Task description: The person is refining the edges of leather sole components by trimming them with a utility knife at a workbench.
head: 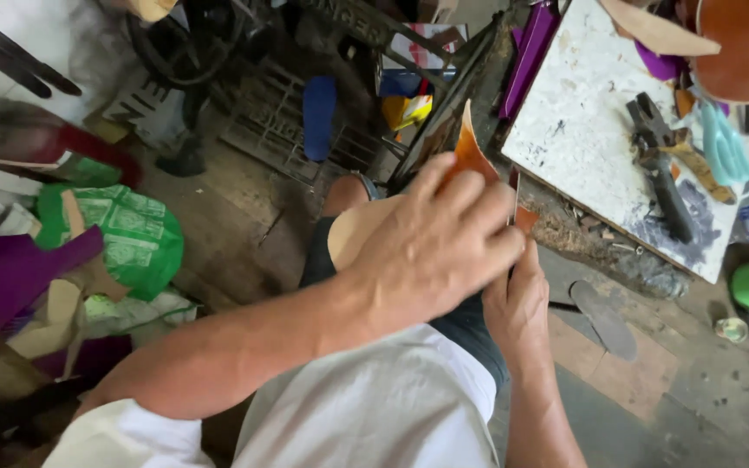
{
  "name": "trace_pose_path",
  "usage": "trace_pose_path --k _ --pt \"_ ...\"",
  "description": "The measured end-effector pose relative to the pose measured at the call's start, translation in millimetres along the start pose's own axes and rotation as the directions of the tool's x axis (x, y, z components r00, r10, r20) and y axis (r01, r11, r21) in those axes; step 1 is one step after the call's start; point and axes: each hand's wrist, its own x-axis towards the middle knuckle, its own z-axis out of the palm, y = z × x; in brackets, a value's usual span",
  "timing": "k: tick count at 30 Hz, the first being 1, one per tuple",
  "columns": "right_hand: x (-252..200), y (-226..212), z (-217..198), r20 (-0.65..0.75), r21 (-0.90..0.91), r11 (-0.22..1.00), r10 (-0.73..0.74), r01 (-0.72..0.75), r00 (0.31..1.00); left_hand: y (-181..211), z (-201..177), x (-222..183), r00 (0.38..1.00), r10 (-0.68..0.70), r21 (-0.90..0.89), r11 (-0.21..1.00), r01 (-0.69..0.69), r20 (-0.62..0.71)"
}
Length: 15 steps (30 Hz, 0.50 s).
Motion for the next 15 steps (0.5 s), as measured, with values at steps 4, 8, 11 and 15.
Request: trace_pose_path --k 4,8,11,15 --pt "-7.8 10.6 5.1 -0.015 -0.024 1.000 -0.008 0.008 1.000 15.2 -3.3 -4.1 0.971 0.215 0.288 0.928 -0.237 0.107" --pt "-4.7 15.6 12.3 -0.044 -0.084 0.993 -0.090 0.086 0.995 16.4 24.1 -7.7 0.982 0.045 0.350 0.931 -0.107 0.181" --pt "-1.1 8.0 16.0 -0.048 -0.022 0.999 0.041 -0.042 0.998 10.0 38.5 -6.1 0.999 -0.052 0.335 0.941 0.054 -0.016" --pt "-2.8 8.4 19.5 -0.041 0.134 0.987 0.090 -0.083 0.995 9.3 51.4 -6.9 0.991 -0.084 0.342 0.933 0.116 -0.107"
